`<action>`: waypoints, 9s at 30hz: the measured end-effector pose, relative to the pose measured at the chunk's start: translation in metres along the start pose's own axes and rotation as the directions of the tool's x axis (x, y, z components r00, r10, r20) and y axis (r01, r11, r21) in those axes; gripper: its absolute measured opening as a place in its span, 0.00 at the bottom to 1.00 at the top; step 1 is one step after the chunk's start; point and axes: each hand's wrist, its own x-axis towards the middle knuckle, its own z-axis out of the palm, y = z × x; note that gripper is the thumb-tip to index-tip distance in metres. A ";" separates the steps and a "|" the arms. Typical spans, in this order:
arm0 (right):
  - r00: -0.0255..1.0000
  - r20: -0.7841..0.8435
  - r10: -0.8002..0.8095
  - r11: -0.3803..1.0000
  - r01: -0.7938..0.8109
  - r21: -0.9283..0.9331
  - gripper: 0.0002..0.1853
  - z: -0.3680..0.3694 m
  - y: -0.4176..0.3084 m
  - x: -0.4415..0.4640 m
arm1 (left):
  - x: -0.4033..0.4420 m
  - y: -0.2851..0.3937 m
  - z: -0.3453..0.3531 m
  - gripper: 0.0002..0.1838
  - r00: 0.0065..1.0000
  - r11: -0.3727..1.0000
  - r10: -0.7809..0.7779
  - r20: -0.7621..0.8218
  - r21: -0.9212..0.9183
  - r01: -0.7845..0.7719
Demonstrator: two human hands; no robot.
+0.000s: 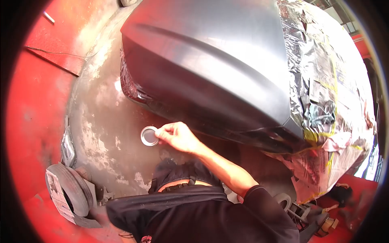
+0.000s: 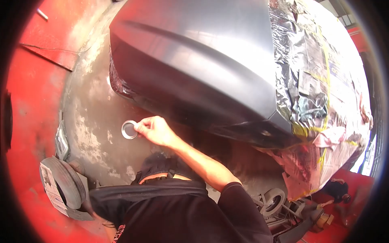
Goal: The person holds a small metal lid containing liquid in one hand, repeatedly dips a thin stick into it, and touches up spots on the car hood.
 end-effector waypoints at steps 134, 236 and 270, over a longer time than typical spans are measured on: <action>0.763 -0.566 -0.312 0.950 0.263 -0.168 0.11 0.126 -0.018 -0.028 | 0.144 0.111 0.201 0.43 0.370 0.450 0.254 0.893 0.230 -0.863; 0.334 -0.514 -0.790 0.369 -0.411 -0.834 0.13 -0.236 -0.105 0.048 | 0.107 0.104 0.345 0.42 0.249 0.391 0.301 0.921 0.119 -0.913; 0.320 -0.488 -0.812 0.373 -0.359 -0.855 0.11 -0.229 -0.106 0.046 | 0.111 0.111 0.368 0.41 0.268 0.410 0.307 0.913 0.127 -0.903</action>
